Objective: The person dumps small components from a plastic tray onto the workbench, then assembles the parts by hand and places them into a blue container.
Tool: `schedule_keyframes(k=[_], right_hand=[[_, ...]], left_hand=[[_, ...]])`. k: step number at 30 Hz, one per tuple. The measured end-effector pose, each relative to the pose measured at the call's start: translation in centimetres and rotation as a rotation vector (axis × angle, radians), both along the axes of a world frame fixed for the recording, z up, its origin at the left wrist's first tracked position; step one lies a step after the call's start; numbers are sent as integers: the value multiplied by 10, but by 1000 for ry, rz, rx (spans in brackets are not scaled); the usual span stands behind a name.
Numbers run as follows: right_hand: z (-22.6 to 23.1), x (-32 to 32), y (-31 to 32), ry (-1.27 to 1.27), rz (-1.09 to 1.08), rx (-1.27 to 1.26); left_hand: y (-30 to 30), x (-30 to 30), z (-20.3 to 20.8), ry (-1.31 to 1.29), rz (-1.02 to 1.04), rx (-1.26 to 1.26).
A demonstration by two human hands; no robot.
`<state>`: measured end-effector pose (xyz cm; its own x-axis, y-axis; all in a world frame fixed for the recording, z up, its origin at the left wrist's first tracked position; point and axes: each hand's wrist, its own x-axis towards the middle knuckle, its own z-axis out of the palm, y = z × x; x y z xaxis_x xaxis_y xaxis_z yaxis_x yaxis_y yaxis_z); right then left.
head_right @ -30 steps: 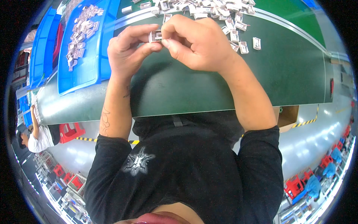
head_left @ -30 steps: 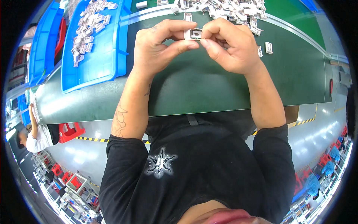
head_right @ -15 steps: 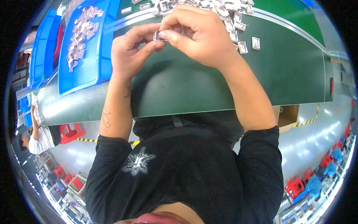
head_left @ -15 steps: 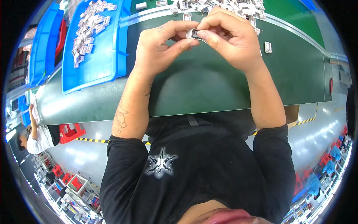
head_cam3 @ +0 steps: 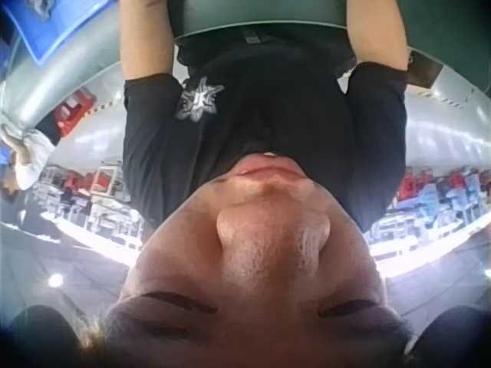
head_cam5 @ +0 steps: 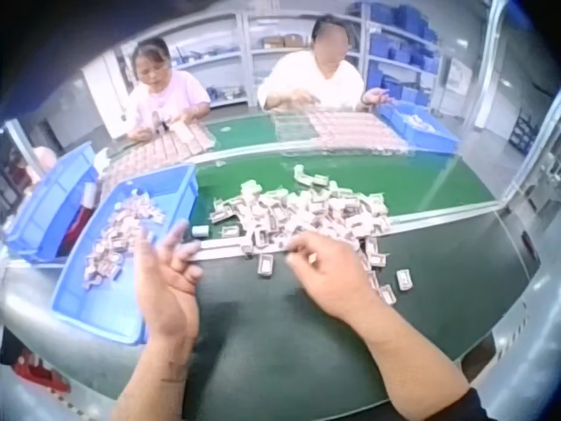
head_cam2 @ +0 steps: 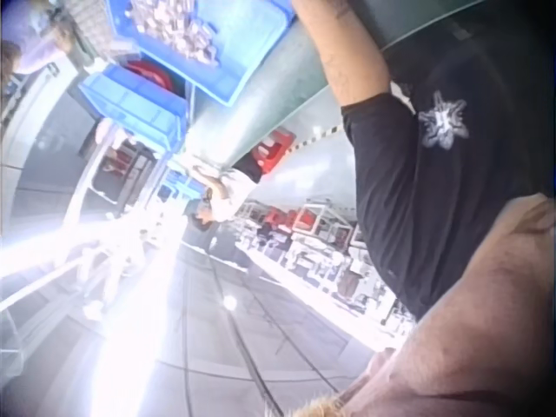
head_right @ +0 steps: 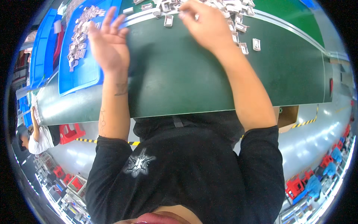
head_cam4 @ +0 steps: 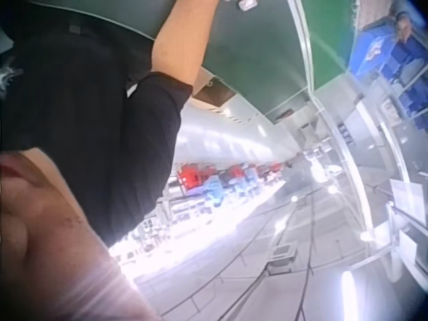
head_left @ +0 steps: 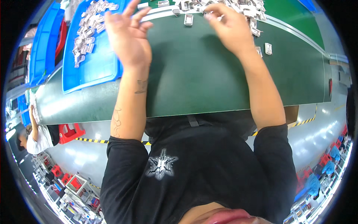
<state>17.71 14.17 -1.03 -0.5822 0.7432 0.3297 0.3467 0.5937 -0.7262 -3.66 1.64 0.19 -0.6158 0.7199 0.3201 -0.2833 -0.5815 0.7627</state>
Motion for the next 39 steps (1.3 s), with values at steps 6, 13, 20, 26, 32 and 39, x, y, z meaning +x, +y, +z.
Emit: schedule_keyframes(k=[6,13,20,26,32,39], right_hand=[[-26,-35,-17,-395,-18,198],[2,-7,-22,-4,379,26],[16,-1,-29,360,331,-504],[15,0,-28,205,267,-369],[8,-3,-30,213,171,-339],[11,-5,-37,460,131,-454]], left_hand=[[4,14,-26,494,31,-378],[2,15,-15,593,-439,-553],[0,27,-7,674,-289,-375],[3,35,-5,748,-228,-340],[2,43,-7,707,-159,-371],[2,49,-11,527,-155,-198]])
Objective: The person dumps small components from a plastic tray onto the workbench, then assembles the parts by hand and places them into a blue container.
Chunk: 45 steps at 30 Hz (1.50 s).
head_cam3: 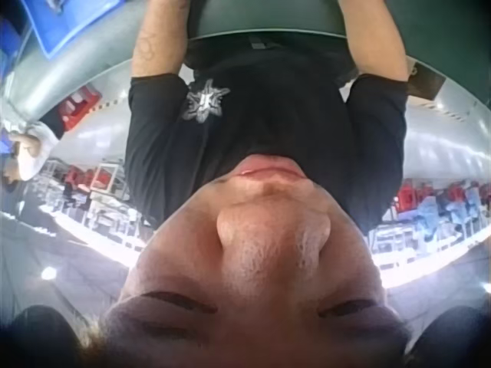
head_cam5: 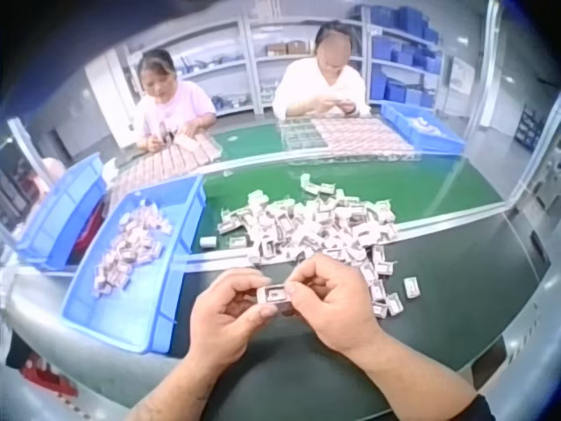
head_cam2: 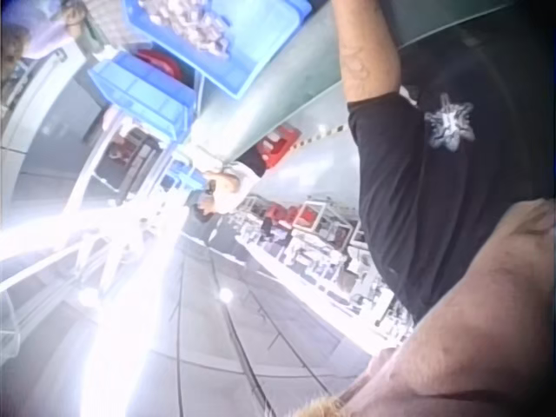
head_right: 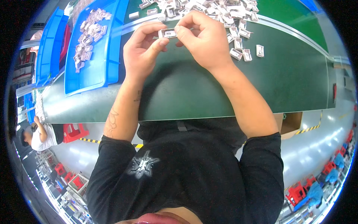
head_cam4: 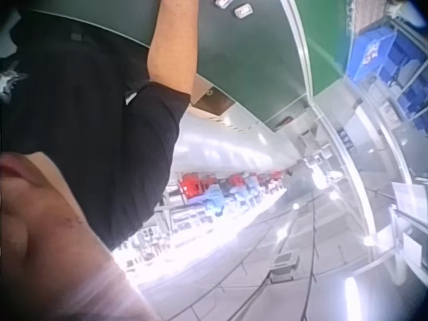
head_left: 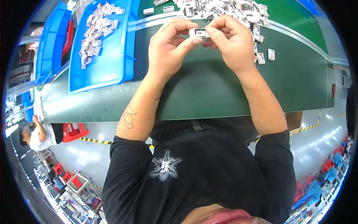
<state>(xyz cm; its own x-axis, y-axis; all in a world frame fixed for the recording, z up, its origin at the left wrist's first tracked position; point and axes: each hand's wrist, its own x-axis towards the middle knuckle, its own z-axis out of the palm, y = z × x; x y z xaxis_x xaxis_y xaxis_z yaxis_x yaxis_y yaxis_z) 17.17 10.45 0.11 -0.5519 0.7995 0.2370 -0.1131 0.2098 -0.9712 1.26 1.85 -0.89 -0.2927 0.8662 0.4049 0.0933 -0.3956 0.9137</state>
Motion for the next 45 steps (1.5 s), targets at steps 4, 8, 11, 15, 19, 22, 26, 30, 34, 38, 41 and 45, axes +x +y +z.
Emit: schedule_keyframes(k=[4,8,11,15,19,22,26,30,34,38,41,45], right_hand=[[7,3,-6,170,8,-230],[13,8,0,40,-142,562],[13,8,1,-35,-10,695],[11,7,1,-90,73,730],[8,7,-1,-85,80,669],[8,7,-2,-139,99,663],[9,8,-2,-108,108,614],[11,10,-4,-17,98,595],[9,12,-5,66,106,262],[9,19,22,47,-20,40],[8,29,54,-204,-248,170],[0,39,68,-938,-187,500]], left_hand=[[-1,-3,-2,50,18,65],[0,-16,3,171,97,182],[-1,-24,7,216,44,213],[-2,-28,8,359,6,198],[-3,-30,11,362,7,154],[-4,-29,12,444,16,156],[-4,-28,13,422,-3,185],[-6,-26,12,375,-23,184],[-10,-26,13,311,67,130],[-6,-39,21,-470,144,315],[-1,-45,19,-786,43,222],[-2,-30,5,-448,-110,-26]])
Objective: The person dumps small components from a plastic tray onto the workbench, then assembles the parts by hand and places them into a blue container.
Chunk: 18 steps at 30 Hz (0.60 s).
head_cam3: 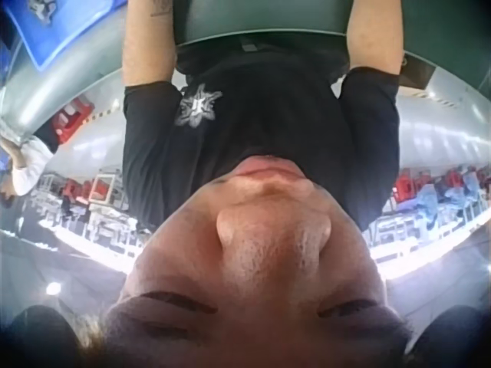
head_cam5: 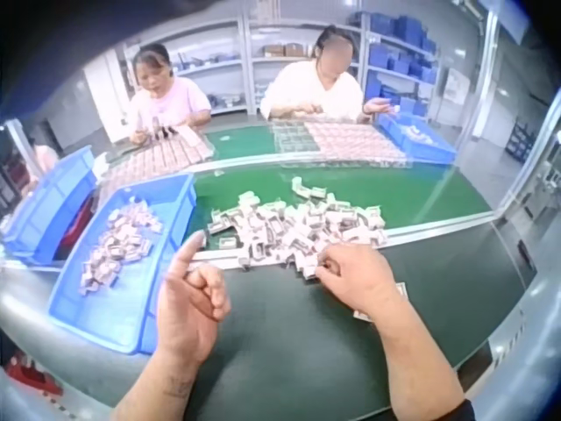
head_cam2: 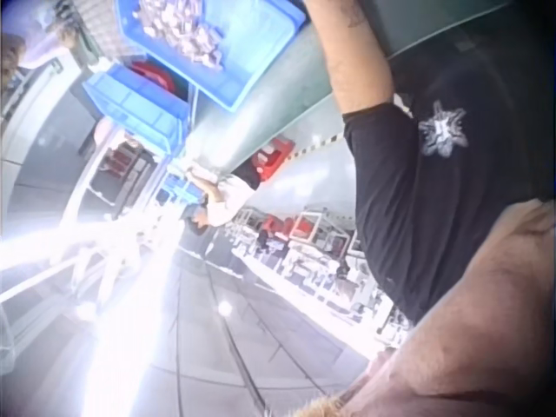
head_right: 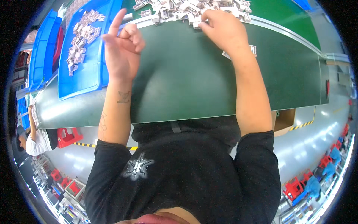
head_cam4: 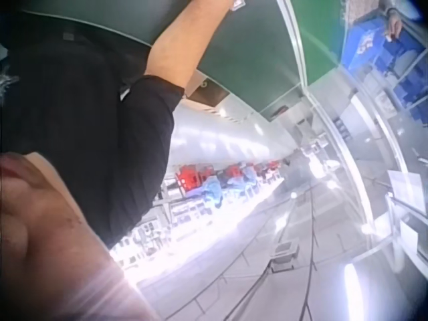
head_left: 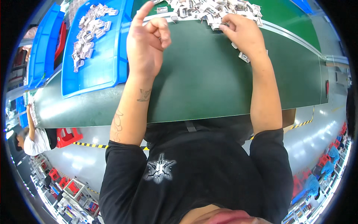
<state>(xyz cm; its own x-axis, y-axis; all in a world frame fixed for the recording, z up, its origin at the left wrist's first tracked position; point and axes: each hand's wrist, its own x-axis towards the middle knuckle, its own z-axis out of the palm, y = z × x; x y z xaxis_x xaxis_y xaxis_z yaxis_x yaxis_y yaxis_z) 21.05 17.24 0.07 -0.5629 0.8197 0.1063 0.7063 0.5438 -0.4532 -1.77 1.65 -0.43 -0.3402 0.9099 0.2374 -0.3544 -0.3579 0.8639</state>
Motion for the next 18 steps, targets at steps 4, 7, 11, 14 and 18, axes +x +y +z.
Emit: schedule_keyframes(k=[4,7,11,14,18], right_hand=[[-14,-8,-9,-148,48,217],[-14,-15,-10,-199,6,269],[-2,-14,-17,101,29,235],[8,-15,-34,376,93,-197],[10,-27,-57,649,173,-703]], left_hand=[[-5,11,-2,207,27,-44],[-7,13,2,283,13,-118],[-3,19,2,784,87,-162],[0,30,-3,918,100,-128],[3,41,-7,1068,231,7]])
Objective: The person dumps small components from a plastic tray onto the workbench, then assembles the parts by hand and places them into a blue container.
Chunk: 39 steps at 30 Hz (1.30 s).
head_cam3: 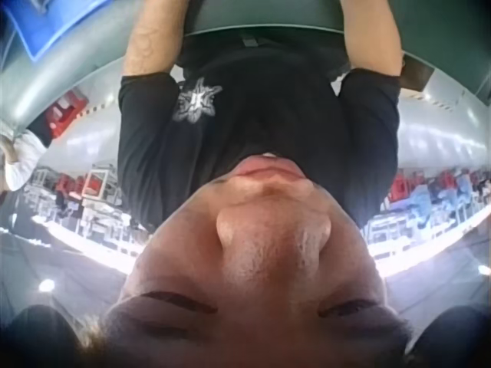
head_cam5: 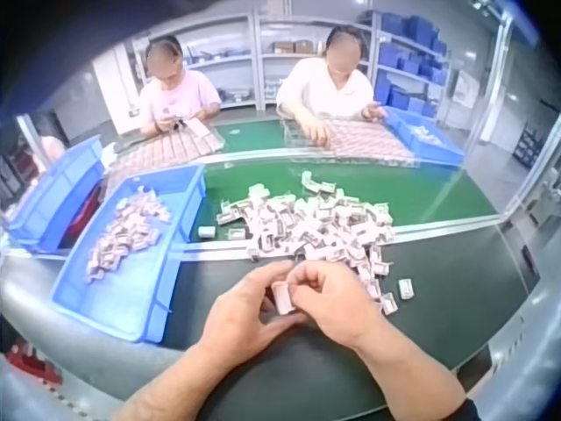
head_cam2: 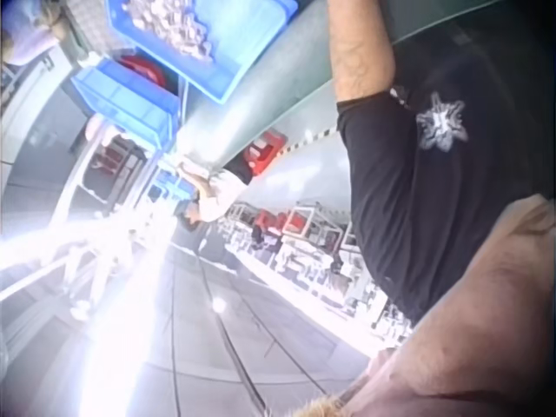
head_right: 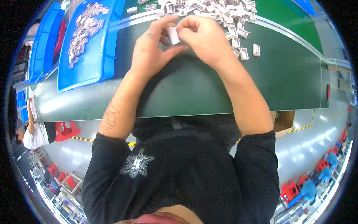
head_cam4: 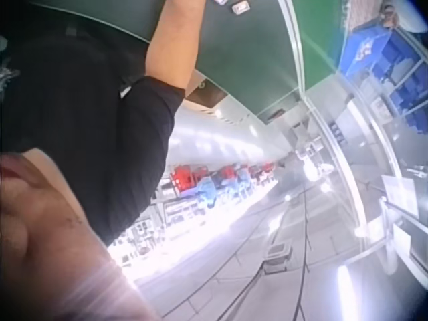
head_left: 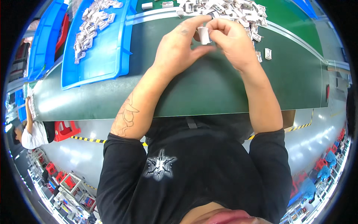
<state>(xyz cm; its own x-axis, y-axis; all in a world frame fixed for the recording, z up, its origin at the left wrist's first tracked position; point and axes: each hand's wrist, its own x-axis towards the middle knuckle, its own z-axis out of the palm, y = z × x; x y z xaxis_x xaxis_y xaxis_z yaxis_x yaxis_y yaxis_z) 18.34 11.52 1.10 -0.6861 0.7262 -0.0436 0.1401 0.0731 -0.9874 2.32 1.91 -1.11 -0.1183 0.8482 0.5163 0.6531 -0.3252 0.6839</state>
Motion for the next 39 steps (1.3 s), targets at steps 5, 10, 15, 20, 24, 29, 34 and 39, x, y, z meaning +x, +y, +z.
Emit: schedule_keyframes(k=[5,10,15,20,24,29,34,39], right_hand=[[7,1,-6,239,-78,92],[18,3,-8,238,125,724],[18,4,-17,174,45,728],[18,3,-12,239,164,847],[21,7,-14,125,186,801],[21,11,-11,153,216,724],[10,10,-9,261,199,642],[3,9,-9,438,48,58]], left_hand=[[-3,-10,2,-219,-88,-63],[-9,-22,3,-615,-369,-168],[-5,-26,4,-402,-338,-85],[-4,-30,8,-214,-400,-1],[-5,-33,9,-95,-336,98],[-8,-33,11,-277,-291,54],[-11,-30,14,-357,-302,62],[-13,-27,15,-579,-193,29]])
